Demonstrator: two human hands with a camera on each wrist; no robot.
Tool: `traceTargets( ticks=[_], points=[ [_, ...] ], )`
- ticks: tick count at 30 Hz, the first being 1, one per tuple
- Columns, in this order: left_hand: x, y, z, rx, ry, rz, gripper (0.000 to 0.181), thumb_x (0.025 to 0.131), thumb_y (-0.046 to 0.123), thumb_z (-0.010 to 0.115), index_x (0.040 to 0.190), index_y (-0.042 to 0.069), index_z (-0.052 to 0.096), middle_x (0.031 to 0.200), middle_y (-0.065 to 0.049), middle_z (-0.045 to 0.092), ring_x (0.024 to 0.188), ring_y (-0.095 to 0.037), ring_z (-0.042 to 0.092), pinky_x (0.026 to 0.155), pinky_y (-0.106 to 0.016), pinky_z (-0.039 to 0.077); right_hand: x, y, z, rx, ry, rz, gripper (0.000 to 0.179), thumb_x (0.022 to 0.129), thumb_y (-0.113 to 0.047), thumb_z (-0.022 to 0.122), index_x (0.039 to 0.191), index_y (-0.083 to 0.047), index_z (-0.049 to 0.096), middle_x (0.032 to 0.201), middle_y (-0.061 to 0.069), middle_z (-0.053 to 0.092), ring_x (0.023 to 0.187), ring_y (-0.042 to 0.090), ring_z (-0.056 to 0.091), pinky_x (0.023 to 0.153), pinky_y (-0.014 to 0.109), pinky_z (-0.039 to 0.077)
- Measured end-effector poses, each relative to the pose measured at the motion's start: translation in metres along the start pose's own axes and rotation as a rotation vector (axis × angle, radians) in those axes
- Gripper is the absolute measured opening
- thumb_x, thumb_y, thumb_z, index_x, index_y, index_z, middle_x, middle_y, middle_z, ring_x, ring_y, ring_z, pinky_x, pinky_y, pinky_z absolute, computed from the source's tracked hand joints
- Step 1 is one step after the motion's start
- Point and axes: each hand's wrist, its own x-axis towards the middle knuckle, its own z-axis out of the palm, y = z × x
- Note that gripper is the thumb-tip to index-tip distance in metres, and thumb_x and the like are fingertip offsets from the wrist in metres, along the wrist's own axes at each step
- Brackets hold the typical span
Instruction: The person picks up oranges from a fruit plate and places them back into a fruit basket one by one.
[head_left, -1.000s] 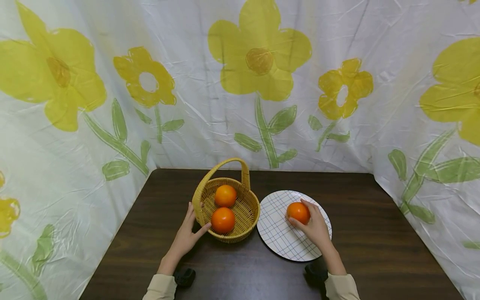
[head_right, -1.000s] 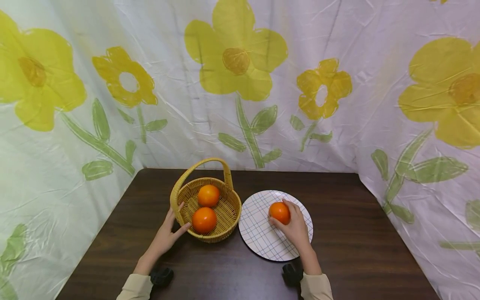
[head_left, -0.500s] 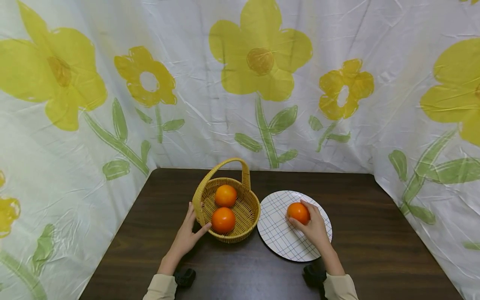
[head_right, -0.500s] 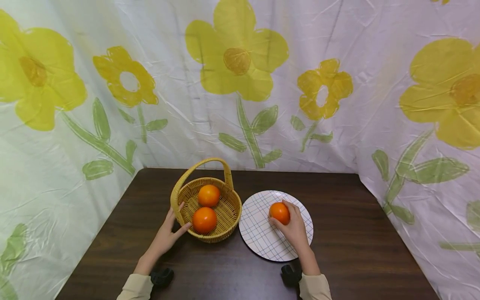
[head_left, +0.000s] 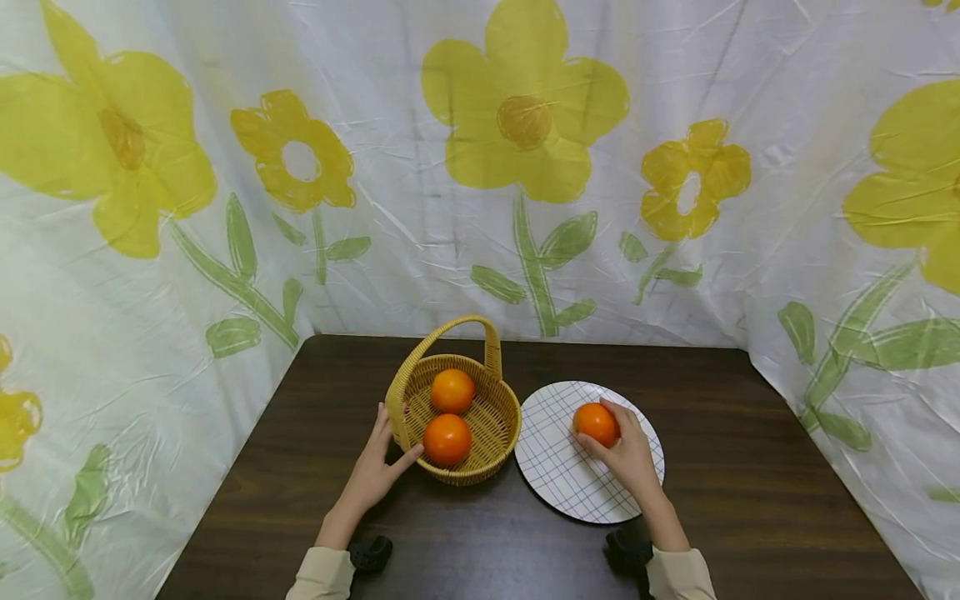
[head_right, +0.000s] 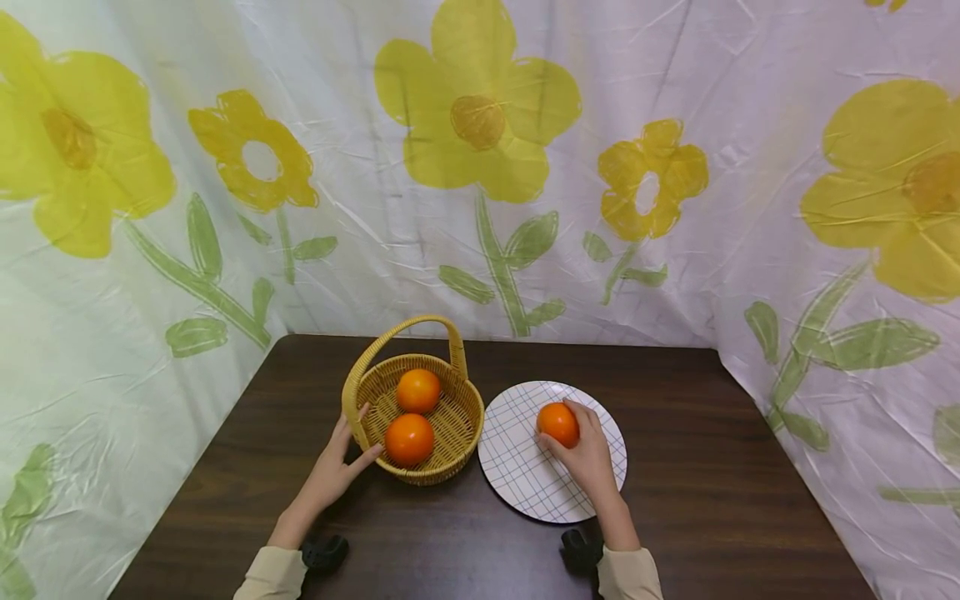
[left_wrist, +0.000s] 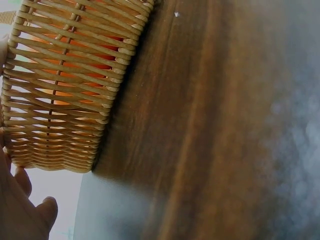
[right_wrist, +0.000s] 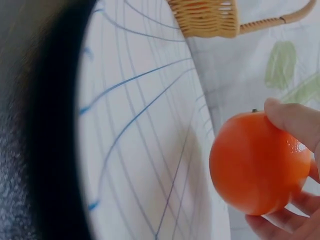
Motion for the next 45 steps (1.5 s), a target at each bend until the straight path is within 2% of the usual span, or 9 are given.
traceTargets(
  ticks=[13,23,26,32,41,45],
  points=[
    [0.000,-0.001,0.001,-0.011,-0.003,-0.023,0.075,0.087,0.043,0.062,0.148,0.030,0.022,0.156,0.006,-0.005,0.143,-0.030,0.002,0.097,-0.070,0.023,0.007,-0.013,0.001,0.036,0.009,-0.044,0.070,0.069,-0.025,0.083,0.128,-0.004,0.052,0.124,0.017,0.051,0.106,0.036,0.054,0.084,0.052,0.047],
    [0.000,0.002,-0.001,0.020,-0.002,-0.017,0.075,0.086,0.044,0.062,0.149,0.028,0.022,0.157,-0.005,-0.002,0.141,-0.036,0.007,0.094,-0.072,0.026,0.013,-0.025,0.005,0.064,-0.006,-0.084,0.069,0.069,-0.024,0.083,0.127,-0.005,0.053,0.124,0.016,0.051,0.108,0.035,0.054,0.085,0.052,0.048],
    [0.000,0.001,-0.001,0.039,0.003,-0.020,0.076,0.086,0.046,0.062,0.148,0.029,0.023,0.157,-0.003,-0.001,0.142,-0.034,0.007,0.094,-0.071,0.027,0.015,-0.031,0.006,0.075,-0.017,-0.094,0.069,0.069,-0.024,0.083,0.128,-0.005,0.052,0.124,0.015,0.051,0.107,0.034,0.054,0.084,0.052,0.048],
    [0.000,0.000,-0.001,0.076,0.005,-0.029,0.075,0.086,0.049,0.060,0.148,0.030,0.023,0.156,0.009,-0.001,0.143,-0.028,0.005,0.096,-0.069,0.028,0.018,-0.040,0.009,0.093,-0.037,-0.114,0.067,0.070,-0.025,0.082,0.128,-0.008,0.053,0.123,0.013,0.052,0.104,0.033,0.056,0.082,0.051,0.049],
    [-0.001,0.002,-0.002,0.133,0.001,-0.027,0.075,0.086,0.052,0.058,0.149,0.031,0.021,0.156,0.009,0.000,0.143,-0.027,0.007,0.097,-0.065,0.030,0.024,-0.055,0.018,0.115,-0.047,-0.154,0.067,0.070,-0.028,0.082,0.129,-0.012,0.053,0.123,0.012,0.053,0.104,0.030,0.056,0.082,0.049,0.050],
    [-0.001,0.002,-0.002,0.137,-0.002,-0.030,0.074,0.086,0.052,0.058,0.147,0.040,0.017,0.156,0.008,-0.001,0.143,-0.028,0.008,0.098,-0.065,0.030,0.026,-0.063,0.021,0.118,-0.075,-0.158,0.068,0.071,-0.029,0.081,0.130,-0.015,0.052,0.125,0.011,0.051,0.104,0.030,0.056,0.081,0.049,0.051]
  ],
)
